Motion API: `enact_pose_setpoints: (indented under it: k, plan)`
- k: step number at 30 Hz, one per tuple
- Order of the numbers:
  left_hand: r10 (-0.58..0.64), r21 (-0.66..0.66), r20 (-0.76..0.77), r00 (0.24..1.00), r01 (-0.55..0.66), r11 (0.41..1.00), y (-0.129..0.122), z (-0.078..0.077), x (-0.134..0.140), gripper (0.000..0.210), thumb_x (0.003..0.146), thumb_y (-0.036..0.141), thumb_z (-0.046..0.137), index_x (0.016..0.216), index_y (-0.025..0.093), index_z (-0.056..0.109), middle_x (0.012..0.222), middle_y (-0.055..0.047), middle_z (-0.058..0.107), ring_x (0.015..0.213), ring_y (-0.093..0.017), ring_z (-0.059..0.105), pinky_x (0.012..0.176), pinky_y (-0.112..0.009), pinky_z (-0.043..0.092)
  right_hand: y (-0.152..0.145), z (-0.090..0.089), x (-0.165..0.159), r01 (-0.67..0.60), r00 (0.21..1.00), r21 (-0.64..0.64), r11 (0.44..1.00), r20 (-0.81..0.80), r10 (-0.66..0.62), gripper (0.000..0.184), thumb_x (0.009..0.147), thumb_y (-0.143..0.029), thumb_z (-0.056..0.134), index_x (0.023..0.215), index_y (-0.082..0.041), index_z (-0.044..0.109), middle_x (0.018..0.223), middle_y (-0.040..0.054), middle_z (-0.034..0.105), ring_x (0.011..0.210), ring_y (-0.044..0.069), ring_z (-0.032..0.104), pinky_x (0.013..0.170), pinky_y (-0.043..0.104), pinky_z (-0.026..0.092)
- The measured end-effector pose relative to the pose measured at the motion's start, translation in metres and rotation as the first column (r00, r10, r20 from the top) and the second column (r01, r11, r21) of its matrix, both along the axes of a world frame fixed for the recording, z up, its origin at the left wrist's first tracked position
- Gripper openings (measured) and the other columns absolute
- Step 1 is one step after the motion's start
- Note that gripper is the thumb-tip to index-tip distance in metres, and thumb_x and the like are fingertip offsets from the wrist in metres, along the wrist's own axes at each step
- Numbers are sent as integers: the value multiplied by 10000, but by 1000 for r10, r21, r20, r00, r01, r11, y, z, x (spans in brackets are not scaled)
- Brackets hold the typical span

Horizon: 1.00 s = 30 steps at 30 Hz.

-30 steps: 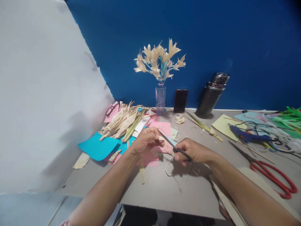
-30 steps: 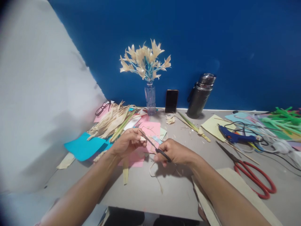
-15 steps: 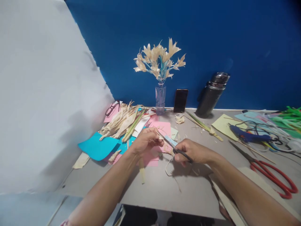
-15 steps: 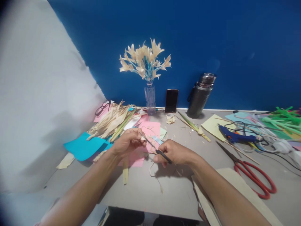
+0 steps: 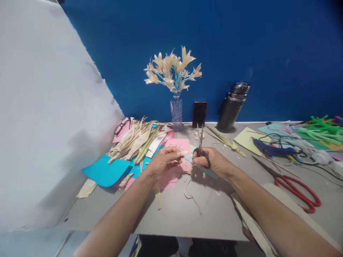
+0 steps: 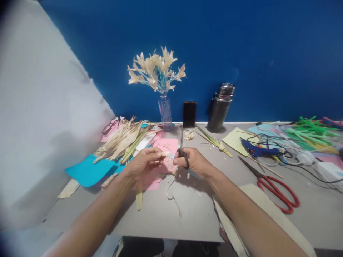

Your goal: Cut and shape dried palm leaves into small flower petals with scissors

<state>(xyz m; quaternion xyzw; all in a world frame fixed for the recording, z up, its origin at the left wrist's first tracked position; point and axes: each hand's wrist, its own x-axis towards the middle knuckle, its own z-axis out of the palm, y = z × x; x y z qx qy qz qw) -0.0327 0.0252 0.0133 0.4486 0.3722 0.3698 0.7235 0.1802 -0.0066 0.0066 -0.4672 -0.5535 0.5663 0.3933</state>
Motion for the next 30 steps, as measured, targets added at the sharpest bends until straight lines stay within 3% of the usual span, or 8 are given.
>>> enact_pose_setpoints:
  k: [4, 8, 11, 14, 17, 22, 30]
  plan:
    - [-95, -22, -14, 995, 95, 995, -4, -3, 9, 187, 664, 247, 797, 692, 133, 651, 623, -20, 629, 552, -112, 582, 548, -236, 464, 2, 0, -1, 92, 985, -10, 996, -144, -93, 376, 612, -349, 810, 875, -154, 626, 735, -3, 629, 598, 110, 500, 556, 238, 367]
    - [-149, -31, -43, 988, 148, 989, -7, 2, 19, 191, 663, 214, 782, 654, 131, 611, 593, -13, 604, 535, -118, 599, 556, -237, 469, -1, 3, -2, 65, 992, 1, 998, -108, -65, 305, 603, -312, 795, 786, -151, 613, 607, -45, 546, 536, 90, 442, 519, 229, 333]
    - [-149, -95, 33, 988, 152, 984, -8, 9, 21, 192, 683, 211, 758, 664, 143, 580, 604, -10, 598, 533, -115, 584, 560, -243, 480, -2, 6, -1, 88, 989, 46, 995, -122, -81, 297, 585, -283, 806, 762, -149, 607, 630, -43, 543, 549, 84, 435, 524, 223, 334]
    - [-59, -155, 182, 982, 88, 984, -12, 16, 21, 186, 745, 283, 709, 711, 147, 585, 682, -22, 609, 578, -113, 580, 576, -247, 493, -2, 7, -1, 198, 953, 89, 976, -249, -170, 314, 606, -307, 811, 784, -157, 600, 670, -31, 556, 583, 94, 463, 560, 231, 378]
    - [18, -148, 210, 977, 14, 989, -24, 19, 29, 178, 760, 285, 710, 819, 140, 625, 766, -31, 622, 650, -117, 598, 596, -239, 494, -1, 6, -4, 260, 917, 105, 960, -338, -211, 325, 626, -335, 811, 800, -169, 592, 657, -31, 545, 582, 105, 476, 562, 240, 393]
    - [123, -33, 138, 983, -120, 992, -40, 22, 55, 237, 709, 276, 776, 803, 157, 594, 709, -10, 623, 597, -99, 577, 532, -205, 434, -5, 9, -9, 321, 911, 140, 937, -315, -266, 323, 634, -366, 796, 791, -174, 590, 664, -17, 568, 589, 126, 510, 571, 253, 409]
    - [260, 12, 169, 951, -266, 964, -37, 32, 78, 285, 634, 273, 811, 694, 157, 557, 654, 30, 576, 600, -81, 541, 559, -200, 407, -6, 21, -6, 383, 916, 236, 893, -223, -333, 278, 663, -387, 753, 750, -189, 578, 669, -4, 588, 621, 145, 536, 599, 264, 429]
